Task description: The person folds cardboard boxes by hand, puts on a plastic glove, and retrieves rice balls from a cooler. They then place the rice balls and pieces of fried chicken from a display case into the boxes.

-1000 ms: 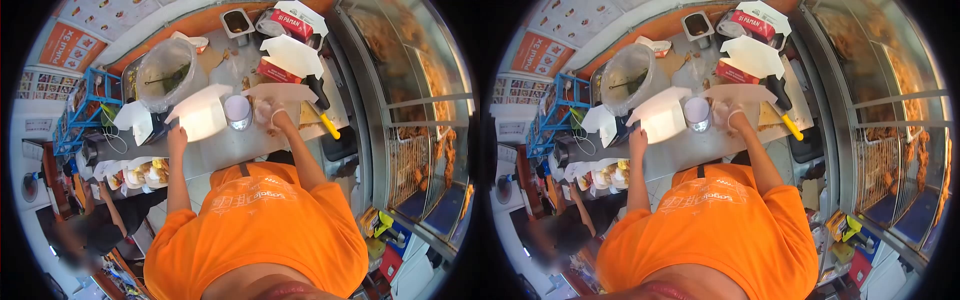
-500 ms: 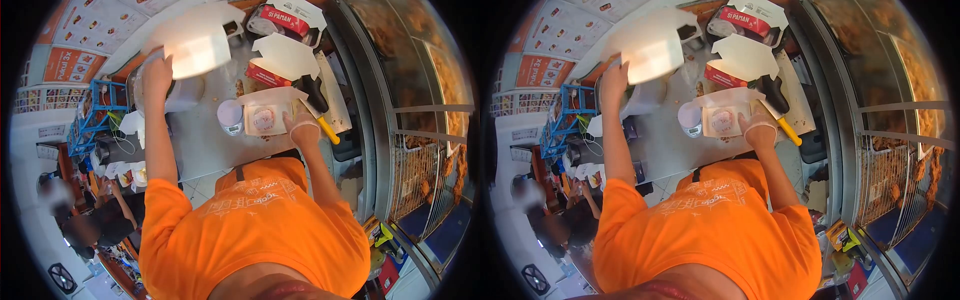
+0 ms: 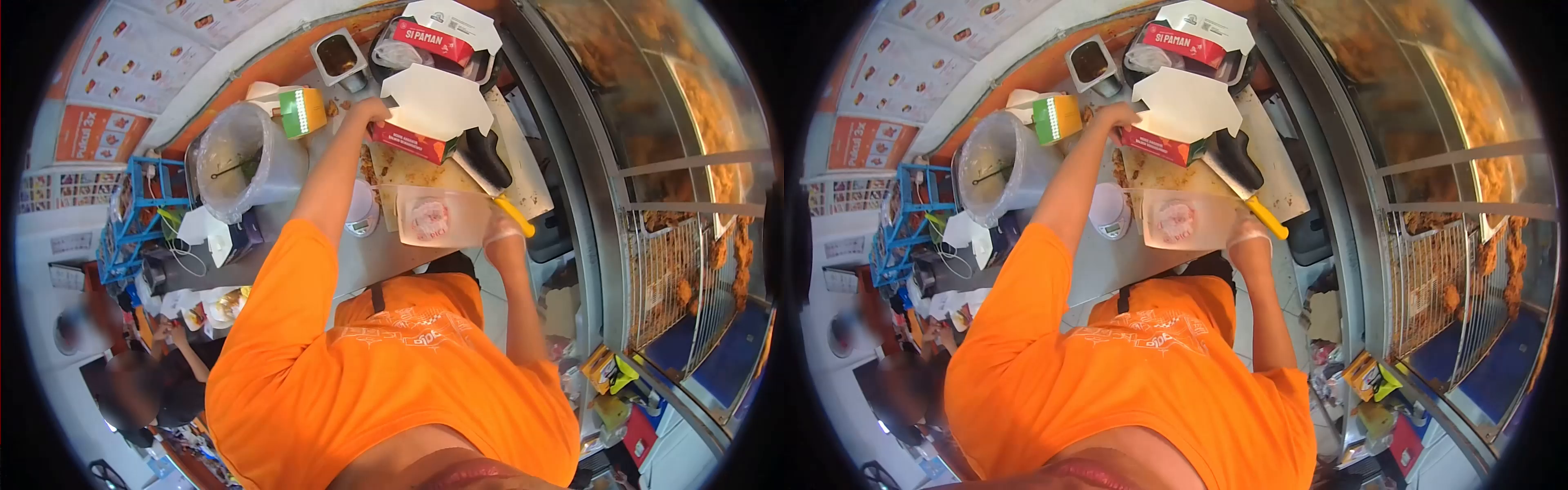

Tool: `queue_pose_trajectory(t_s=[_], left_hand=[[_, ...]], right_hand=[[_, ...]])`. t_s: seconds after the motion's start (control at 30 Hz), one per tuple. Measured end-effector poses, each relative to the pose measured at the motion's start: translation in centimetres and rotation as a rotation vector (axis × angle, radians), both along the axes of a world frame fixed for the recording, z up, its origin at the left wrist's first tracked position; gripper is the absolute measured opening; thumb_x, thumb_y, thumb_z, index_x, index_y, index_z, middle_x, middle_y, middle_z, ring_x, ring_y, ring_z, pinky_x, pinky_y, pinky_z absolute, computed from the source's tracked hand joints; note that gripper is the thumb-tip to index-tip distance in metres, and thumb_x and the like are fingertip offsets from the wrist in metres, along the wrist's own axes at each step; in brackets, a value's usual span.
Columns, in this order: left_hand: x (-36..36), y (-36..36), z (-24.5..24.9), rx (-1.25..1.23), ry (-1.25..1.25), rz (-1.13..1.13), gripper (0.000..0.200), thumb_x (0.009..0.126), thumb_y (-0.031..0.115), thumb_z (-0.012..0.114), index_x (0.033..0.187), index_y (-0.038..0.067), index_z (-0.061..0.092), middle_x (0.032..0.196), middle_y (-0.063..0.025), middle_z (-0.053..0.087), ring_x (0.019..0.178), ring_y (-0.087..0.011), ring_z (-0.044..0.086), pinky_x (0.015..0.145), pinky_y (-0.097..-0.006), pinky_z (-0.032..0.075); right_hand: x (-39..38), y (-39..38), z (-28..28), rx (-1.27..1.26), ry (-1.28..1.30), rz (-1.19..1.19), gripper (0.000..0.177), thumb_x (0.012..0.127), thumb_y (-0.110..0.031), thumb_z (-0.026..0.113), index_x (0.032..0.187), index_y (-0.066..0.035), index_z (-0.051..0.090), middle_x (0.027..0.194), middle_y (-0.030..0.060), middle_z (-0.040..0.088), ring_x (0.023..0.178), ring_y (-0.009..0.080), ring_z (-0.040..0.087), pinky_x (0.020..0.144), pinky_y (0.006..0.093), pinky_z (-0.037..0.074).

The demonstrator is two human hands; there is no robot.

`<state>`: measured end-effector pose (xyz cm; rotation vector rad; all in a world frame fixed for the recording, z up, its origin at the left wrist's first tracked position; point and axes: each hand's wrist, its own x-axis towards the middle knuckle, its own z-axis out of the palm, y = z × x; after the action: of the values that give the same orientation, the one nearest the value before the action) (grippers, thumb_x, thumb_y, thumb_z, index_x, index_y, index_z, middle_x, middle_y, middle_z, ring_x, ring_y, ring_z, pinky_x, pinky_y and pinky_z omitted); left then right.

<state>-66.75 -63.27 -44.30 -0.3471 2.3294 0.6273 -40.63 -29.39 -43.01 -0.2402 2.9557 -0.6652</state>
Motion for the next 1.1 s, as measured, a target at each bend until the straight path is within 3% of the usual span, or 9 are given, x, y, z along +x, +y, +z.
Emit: queue_pose_trajectory(t_s=[0.17, 0.23, 0.43, 0.63, 0.7, 0.83, 0.93, 1.0, 1.1], left_hand=[[4.8, -1.5, 1.2, 0.130, 0.272, 0.003, 0.028, 0.092, 0.017, 0.057, 0.105, -0.007, 0.066, 0.080, -0.0245, 0.069, 0.072, -0.0367, 0.071, 0.058, -0.0452, 0.058], [11.3, -3.8, 3.5, -0.034, 1.129, -0.001, 0.021, 0.093, 0.011, 0.054, 0.101, -0.006, 0.063, 0.079, -0.0274, 0.066, 0.070, -0.0447, 0.066, 0.061, -0.0490, 0.053], [34.6, -11.1, 7.2, -0.007, 0.946, 0.543, 0.021, 0.098, 0.019, 0.055, 0.100, -0.001, 0.061, 0.073, -0.0252, 0.061, 0.070, -0.0443, 0.062, 0.060, -0.0492, 0.045], [48.5, -17.8, 2.3, -0.227, 0.743, 0.834, 0.024, 0.100, 0.020, 0.055, 0.092, -0.003, 0.057, 0.075, -0.0230, 0.061, 0.070, -0.0416, 0.059, 0.065, -0.0468, 0.043], [50.2, -18.3, 2.5, -0.178, 0.808, 0.813, 0.024, 0.100, 0.020, 0.054, 0.093, -0.003, 0.057, 0.073, -0.0223, 0.060, 0.067, -0.0411, 0.057, 0.062, -0.0459, 0.042], [53.4, -18.6, 3.6, -0.136, 0.701, 0.822, 0.024, 0.101, 0.019, 0.053, 0.095, -0.003, 0.057, 0.069, -0.0213, 0.058, 0.059, -0.0403, 0.052, 0.056, -0.0437, 0.040], [54.9, -17.3, 3.7, -0.076, 0.679, 0.815, 0.025, 0.101, 0.020, 0.051, 0.102, -0.003, 0.060, 0.074, -0.0224, 0.062, 0.063, -0.0360, 0.060, 0.061, -0.0429, 0.046], [56.2, -16.4, 2.4, -0.059, 0.663, 0.796, 0.026, 0.102, 0.021, 0.051, 0.104, -0.003, 0.060, 0.075, -0.0229, 0.063, 0.067, -0.0346, 0.063, 0.064, -0.0427, 0.048], [57.8, -15.1, -1.3, -0.130, 0.415, 0.727, 0.033, 0.102, 0.023, 0.051, 0.124, 0.000, 0.057, 0.095, -0.0215, 0.068, 0.089, -0.0302, 0.069, 0.074, -0.0407, 0.054]], right_hand=[[2.5, 1.4, 3.2, -0.078, 0.128, 0.000, 0.018, 0.081, -0.004, 0.055, 0.098, 0.001, 0.061, 0.081, 0.0220, 0.067, 0.076, 0.0389, 0.067, 0.068, 0.0461, 0.054], [3.8, 1.1, 3.0, 0.114, 0.050, 0.015, 0.018, 0.081, -0.006, 0.056, 0.097, 0.001, 0.060, 0.082, 0.0223, 0.067, 0.079, 0.0388, 0.067, 0.069, 0.0454, 0.054], [4.5, -5.7, 1.3, 0.356, 0.136, 0.374, 0.019, 0.078, -0.005, 0.058, 0.096, 0.000, 0.060, 0.073, 0.0186, 0.062, 0.074, 0.0371, 0.064, 0.070, 0.0422, 0.054], [5.0, -15.0, -2.2, -0.060, 0.017, 0.425, 0.012, 0.078, -0.006, 0.057, 0.086, -0.002, 0.065, 0.075, 0.0186, 0.061, 0.075, 0.0355, 0.062, 0.072, 0.0433, 0.052], [4.9, -15.8, -4.2, 0.540, 0.092, 0.896, 0.019, 0.080, -0.008, 0.054, 0.092, 0.000, 0.066, 0.086, 0.0194, 0.065, 0.085, 0.0314, 0.064, 0.078, 0.0403, 0.051], [4.4, -12.5, -6.6, 0.708, -0.054, 0.842, 0.024, 0.081, -0.011, 0.052, 0.095, 0.004, 0.065, 0.096, 0.0195, 0.068, 0.096, 0.0271, 0.065, 0.083, 0.0370, 0.050], [5.3, -10.3, -7.1, -0.034, -0.151, 0.333, 0.024, 0.082, -0.009, 0.054, 0.100, 0.002, 0.066, 0.098, 0.0202, 0.068, 0.096, 0.0318, 0.065, 0.085, 0.0396, 0.051], [5.8, -10.1, -8.7, -0.089, -0.237, 0.244, 0.026, 0.083, -0.007, 0.053, 0.105, 0.002, 0.065, 0.098, 0.0209, 0.068, 0.095, 0.0343, 0.065, 0.086, 0.0418, 0.051], [5.8, -11.8, -5.8, 0.135, -0.114, 0.501, 0.034, 0.087, -0.006, 0.052, 0.119, 0.004, 0.060, 0.103, 0.0244, 0.067, 0.096, 0.0407, 0.063, 0.090, 0.0462, 0.049]])
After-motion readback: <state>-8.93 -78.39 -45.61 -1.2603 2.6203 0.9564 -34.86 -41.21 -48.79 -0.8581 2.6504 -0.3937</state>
